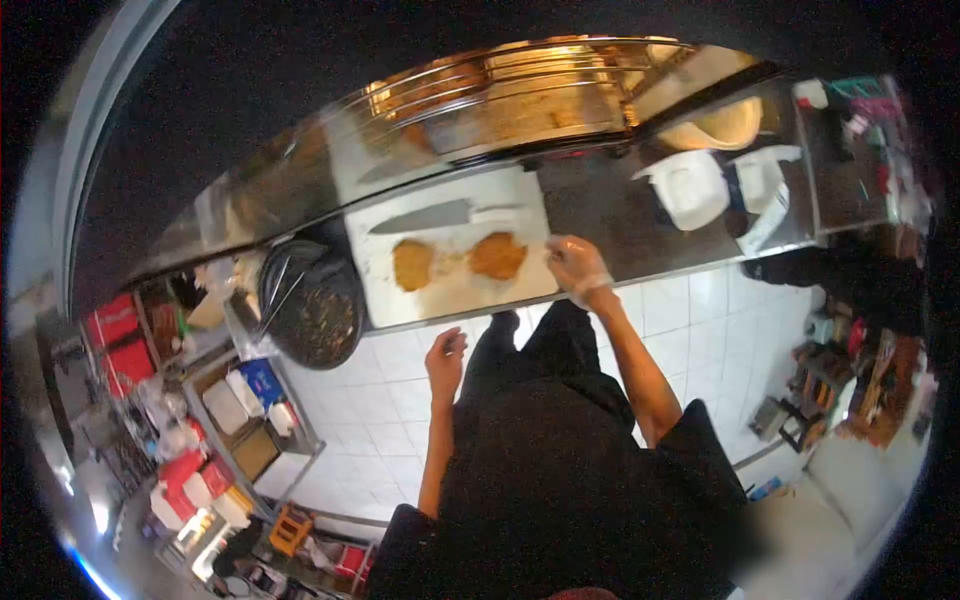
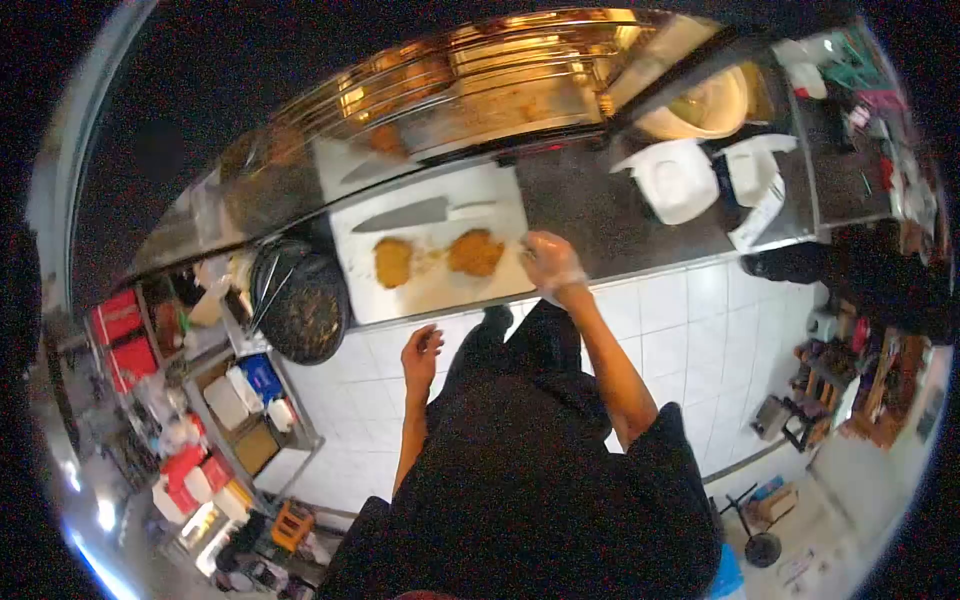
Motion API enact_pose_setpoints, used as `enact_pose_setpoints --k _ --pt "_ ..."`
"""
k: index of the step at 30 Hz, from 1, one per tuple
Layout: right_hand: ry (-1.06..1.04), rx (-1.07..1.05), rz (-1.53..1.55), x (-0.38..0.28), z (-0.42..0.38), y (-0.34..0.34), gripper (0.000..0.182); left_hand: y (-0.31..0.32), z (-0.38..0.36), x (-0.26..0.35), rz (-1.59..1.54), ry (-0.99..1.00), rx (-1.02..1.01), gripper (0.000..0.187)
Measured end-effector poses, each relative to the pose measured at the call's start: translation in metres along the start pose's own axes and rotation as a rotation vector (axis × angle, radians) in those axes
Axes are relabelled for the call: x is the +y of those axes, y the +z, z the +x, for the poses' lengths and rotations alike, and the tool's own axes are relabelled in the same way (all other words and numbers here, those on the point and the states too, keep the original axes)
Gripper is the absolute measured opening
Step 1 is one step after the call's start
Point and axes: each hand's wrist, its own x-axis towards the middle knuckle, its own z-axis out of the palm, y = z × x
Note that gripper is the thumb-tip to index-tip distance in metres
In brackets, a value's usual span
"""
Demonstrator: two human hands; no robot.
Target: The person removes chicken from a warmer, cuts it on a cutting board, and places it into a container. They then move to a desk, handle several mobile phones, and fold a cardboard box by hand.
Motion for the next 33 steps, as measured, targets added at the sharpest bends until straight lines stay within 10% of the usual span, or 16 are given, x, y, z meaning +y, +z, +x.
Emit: enact_pose_setpoints --k 8,14,23,33 --pt "-0.307 0.091 -0.553 -0.036 0.126 0.178 0.044 -0.103 -0.034 -0.032 0.101 0.01 0.195 0.021" --pt "-0.227 -0.357 -0.538 -0.045 0.114 0.092 0.039 -0.125 -0.036 -0.055 0.111 -0.045 0.156 0.022" --pt "0.563 -0.225 -0.347 -0.082 -0.045 0.084 0.014 -0.002 0.098 0.073 0.179 0.616 -0.119 0.016" --pt "0.78 -0.346 -0.186 -0.096 -0.039 0.101 0.032 0.15 0.252 0.097 0.344 1.187 -0.407 0.029"
